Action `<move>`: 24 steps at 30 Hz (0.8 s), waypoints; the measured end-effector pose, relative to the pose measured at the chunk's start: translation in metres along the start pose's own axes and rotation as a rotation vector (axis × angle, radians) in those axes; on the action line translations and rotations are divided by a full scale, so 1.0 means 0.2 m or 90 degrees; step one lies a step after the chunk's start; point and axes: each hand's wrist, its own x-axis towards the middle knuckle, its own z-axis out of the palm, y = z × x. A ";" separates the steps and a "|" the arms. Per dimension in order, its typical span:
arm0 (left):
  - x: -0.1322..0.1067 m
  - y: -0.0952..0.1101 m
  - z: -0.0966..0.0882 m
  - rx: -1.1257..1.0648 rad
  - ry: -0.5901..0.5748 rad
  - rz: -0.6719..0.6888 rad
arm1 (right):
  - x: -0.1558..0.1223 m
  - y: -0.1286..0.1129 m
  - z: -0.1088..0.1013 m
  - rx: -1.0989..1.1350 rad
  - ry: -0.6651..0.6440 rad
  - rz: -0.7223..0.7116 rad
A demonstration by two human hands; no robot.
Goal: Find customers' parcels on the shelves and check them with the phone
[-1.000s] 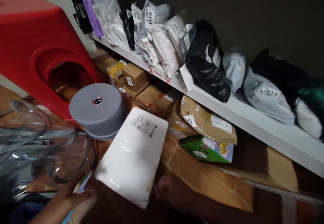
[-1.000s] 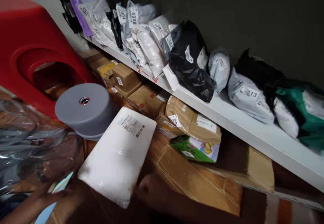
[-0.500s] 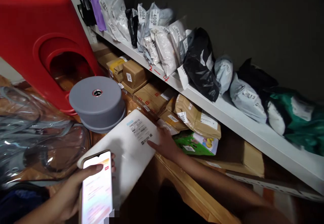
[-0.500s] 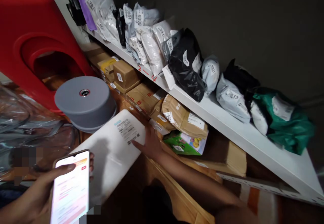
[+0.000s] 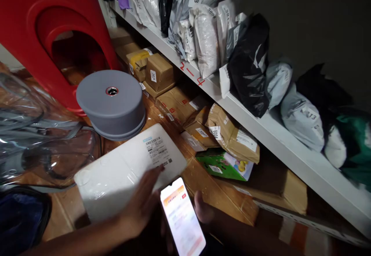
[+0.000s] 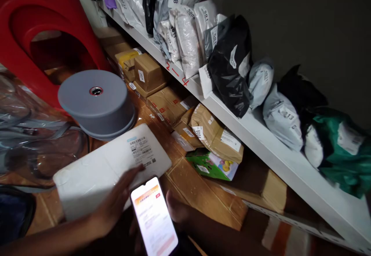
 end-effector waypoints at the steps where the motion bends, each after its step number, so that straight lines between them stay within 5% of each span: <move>1: 0.02 -0.06 -0.02 0.146 0.053 0.038 | 0.00 -0.03 -0.03 0.063 -0.021 0.025; 4: 0.09 -0.21 -0.08 0.517 0.060 0.173 | 0.00 -0.08 -0.11 0.196 0.087 0.008; 7: 0.12 -0.26 -0.10 0.680 0.028 0.264 | 0.01 -0.09 -0.16 0.228 0.178 -0.048; 16: 0.13 -0.22 -0.07 0.714 0.016 0.269 | 0.07 -0.13 -0.12 0.192 0.309 -0.209; 24: 0.06 -0.22 -0.01 0.713 0.000 0.273 | 0.12 -0.14 -0.14 0.256 0.431 -0.173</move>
